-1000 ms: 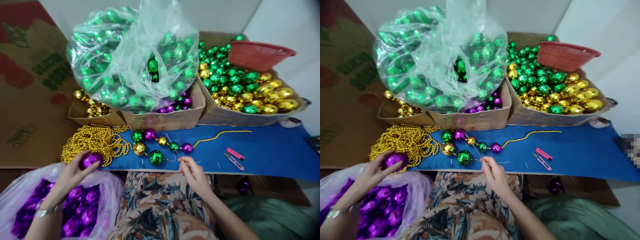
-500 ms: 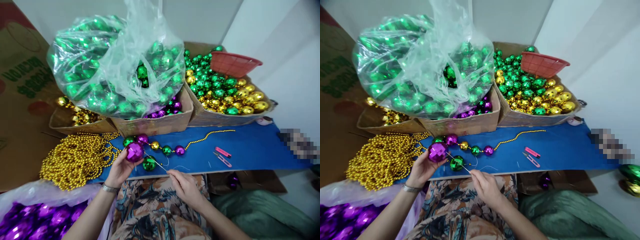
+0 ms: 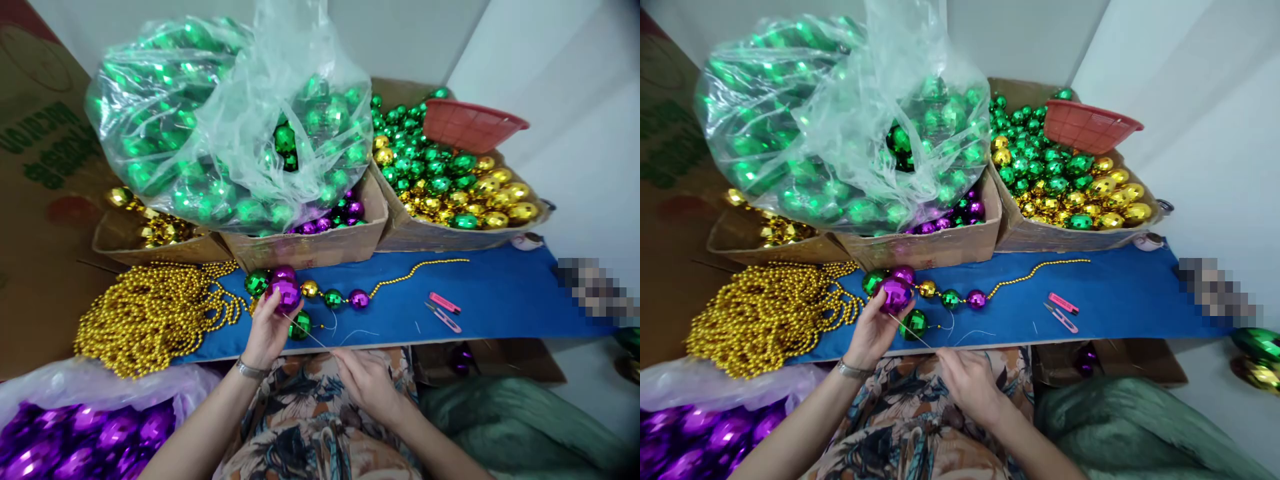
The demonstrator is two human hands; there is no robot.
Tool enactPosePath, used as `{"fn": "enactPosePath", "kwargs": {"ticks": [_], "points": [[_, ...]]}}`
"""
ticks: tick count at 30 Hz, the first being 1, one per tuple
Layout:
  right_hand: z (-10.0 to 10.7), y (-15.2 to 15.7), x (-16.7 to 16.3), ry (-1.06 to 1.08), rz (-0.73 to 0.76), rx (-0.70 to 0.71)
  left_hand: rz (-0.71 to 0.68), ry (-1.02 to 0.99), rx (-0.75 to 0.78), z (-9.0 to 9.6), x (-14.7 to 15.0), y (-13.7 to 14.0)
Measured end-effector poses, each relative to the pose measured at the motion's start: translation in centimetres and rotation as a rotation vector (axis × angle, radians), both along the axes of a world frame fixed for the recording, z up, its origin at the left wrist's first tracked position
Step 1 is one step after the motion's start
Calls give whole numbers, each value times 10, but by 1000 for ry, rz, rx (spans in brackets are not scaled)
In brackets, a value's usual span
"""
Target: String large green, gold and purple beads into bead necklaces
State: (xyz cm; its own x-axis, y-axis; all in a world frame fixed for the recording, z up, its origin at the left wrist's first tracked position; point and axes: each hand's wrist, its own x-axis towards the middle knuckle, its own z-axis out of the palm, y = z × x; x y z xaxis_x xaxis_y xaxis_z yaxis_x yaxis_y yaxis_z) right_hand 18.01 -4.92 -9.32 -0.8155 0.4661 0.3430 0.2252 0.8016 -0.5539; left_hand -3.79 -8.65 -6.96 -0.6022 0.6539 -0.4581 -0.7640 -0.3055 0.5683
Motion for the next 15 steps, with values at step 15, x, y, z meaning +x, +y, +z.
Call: {"fn": "enactPosePath", "kwargs": {"ticks": [15], "points": [[0,-11,-7,-16,-93,118,-79,298,-21,-8,24,-5]]}}
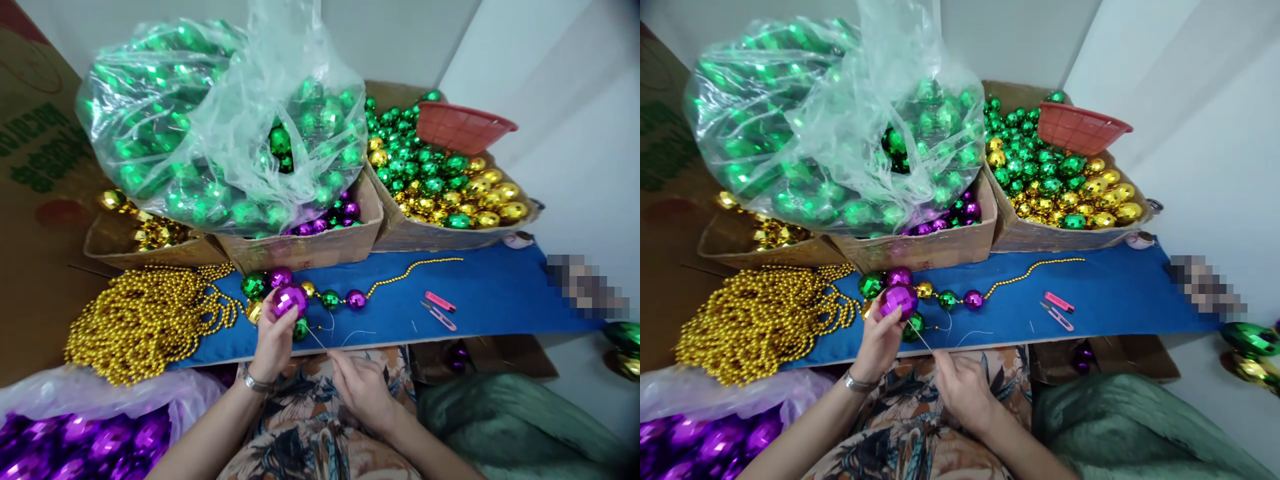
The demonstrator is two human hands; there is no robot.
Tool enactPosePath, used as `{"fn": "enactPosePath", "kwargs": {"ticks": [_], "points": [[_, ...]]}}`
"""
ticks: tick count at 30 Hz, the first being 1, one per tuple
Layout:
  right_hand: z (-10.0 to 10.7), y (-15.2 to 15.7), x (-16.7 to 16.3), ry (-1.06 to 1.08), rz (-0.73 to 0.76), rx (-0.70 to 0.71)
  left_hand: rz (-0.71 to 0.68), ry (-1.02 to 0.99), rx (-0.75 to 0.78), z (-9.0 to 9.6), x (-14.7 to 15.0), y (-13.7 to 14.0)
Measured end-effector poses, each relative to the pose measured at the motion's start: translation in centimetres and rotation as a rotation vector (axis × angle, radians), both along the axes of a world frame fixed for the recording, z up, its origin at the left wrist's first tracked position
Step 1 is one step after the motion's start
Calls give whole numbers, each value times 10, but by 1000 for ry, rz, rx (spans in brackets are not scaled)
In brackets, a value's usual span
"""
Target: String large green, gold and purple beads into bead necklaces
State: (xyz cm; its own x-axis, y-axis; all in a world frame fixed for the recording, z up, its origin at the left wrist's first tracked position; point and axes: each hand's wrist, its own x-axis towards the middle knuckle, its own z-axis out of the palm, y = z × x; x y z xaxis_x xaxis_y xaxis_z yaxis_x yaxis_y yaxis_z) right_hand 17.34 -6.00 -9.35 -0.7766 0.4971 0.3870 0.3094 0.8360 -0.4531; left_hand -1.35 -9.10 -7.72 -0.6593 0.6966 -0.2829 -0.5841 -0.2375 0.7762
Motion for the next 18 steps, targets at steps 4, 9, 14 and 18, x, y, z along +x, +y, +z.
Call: {"fn": "enactPosePath", "kwargs": {"ticks": [4,9,14,18], "points": [[-5,3,-5,-27,-58,29,-75,113,-25,-4,15,-8],[-11,7,-2,-21,-49,12,-119,169,-18,-5,19,-15],[-13,9,1,12,-44,12,-151,157,-7,-6,16,-16],[-14,10,0,16,-45,33,-145,107,3,-6,16,-17]]}}
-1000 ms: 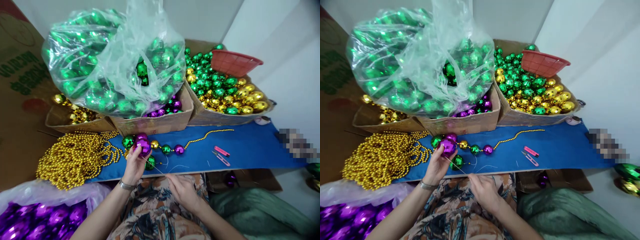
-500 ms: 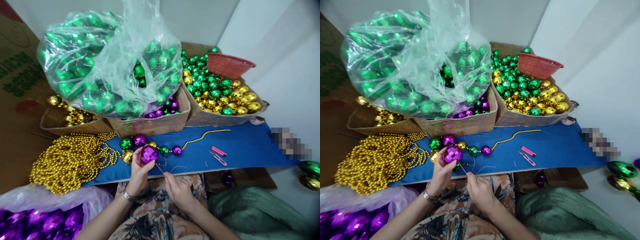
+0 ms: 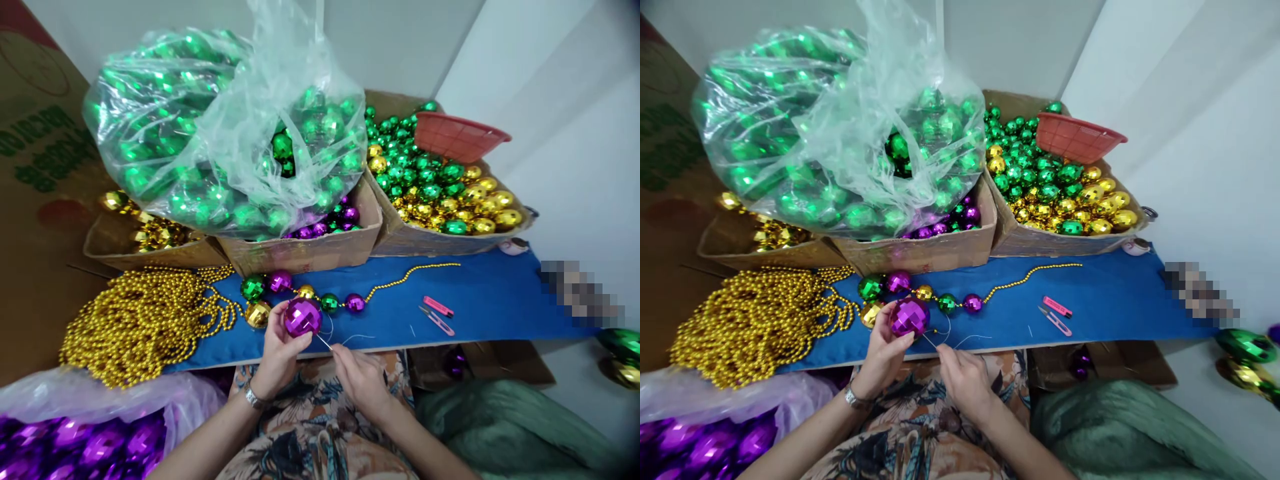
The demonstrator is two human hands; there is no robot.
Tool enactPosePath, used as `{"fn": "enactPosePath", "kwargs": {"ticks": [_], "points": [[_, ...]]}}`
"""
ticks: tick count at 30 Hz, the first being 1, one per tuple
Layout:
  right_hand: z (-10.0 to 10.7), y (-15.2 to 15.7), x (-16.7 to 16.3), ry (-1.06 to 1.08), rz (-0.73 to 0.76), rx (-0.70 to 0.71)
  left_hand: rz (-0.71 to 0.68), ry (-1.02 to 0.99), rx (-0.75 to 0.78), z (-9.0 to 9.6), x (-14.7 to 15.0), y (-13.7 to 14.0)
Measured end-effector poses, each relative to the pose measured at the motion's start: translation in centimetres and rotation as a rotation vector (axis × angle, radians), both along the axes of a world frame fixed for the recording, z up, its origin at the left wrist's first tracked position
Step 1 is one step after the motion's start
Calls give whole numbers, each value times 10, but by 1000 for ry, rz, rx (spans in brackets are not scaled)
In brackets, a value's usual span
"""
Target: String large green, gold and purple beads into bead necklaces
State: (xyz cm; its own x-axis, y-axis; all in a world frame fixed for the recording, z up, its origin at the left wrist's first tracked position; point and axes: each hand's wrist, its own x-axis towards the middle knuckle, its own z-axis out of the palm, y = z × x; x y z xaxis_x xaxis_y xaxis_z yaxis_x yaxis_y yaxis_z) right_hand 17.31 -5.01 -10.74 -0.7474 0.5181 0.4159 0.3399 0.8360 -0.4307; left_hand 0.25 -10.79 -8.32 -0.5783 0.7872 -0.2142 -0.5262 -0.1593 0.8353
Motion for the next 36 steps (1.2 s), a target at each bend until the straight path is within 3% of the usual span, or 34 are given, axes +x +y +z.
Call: {"fn": "enactPosePath", "kwargs": {"ticks": [20,27,36], "points": [[1,0,-1,-40,5,-42,70,36,-7,-6,0,0],[1,0,-6,-28,-22,-48,0,61,-16,-7,10,-2],[-14,5,-12,-33,-95,-174,-152,183,-4,-7,16,-9]]}}
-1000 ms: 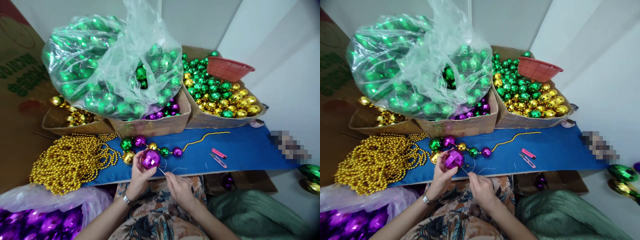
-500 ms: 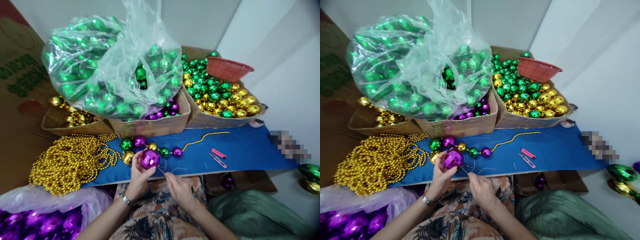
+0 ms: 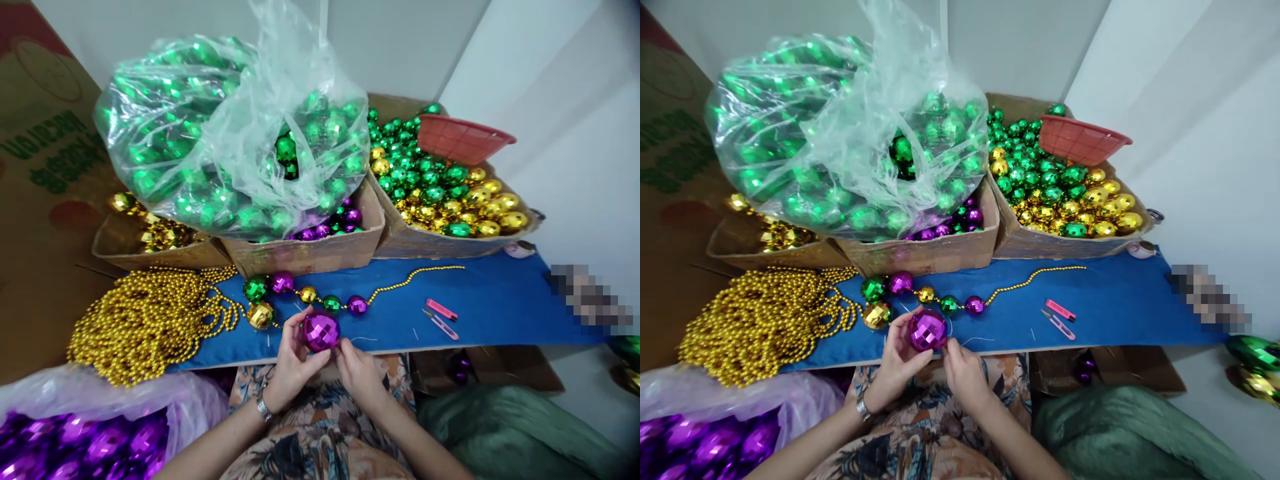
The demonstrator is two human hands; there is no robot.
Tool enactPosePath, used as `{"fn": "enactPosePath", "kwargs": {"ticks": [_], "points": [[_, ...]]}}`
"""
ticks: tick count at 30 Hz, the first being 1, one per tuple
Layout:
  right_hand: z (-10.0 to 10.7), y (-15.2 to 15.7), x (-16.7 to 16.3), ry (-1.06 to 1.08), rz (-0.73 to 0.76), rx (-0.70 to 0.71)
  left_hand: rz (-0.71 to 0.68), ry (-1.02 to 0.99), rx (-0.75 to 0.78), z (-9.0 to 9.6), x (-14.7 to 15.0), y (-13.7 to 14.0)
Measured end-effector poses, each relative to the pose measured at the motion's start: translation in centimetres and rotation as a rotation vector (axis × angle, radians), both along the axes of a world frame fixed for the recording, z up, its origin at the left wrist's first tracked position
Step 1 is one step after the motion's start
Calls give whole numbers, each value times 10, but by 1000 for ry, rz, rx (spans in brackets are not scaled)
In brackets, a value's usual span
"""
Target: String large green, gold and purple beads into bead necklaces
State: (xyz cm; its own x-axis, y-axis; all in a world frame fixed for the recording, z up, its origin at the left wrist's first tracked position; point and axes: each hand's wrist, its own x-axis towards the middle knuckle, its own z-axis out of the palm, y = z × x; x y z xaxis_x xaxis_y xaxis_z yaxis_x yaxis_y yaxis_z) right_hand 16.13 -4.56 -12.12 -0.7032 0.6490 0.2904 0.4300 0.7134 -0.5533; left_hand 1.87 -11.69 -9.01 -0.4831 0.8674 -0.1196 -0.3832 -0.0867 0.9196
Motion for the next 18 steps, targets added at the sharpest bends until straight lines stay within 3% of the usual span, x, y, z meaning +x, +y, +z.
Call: {"fn": "enactPosePath", "kwargs": {"ticks": [6,9,11,14,15,18], "points": [[1,3,3,16,10,-88,-29,73,-34,5,-3,-2],[6,5,6,71,34,-205,-49,224,-62,4,-28,-3],[9,6,9,121,40,-283,30,438,-141,0,-66,-2],[11,9,11,169,31,-355,328,875,-380,-14,-144,4],[11,9,11,175,31,-367,345,997,-507,-20,-170,7],[11,10,9,159,41,-388,342,1079,-648,-39,-228,16]]}}
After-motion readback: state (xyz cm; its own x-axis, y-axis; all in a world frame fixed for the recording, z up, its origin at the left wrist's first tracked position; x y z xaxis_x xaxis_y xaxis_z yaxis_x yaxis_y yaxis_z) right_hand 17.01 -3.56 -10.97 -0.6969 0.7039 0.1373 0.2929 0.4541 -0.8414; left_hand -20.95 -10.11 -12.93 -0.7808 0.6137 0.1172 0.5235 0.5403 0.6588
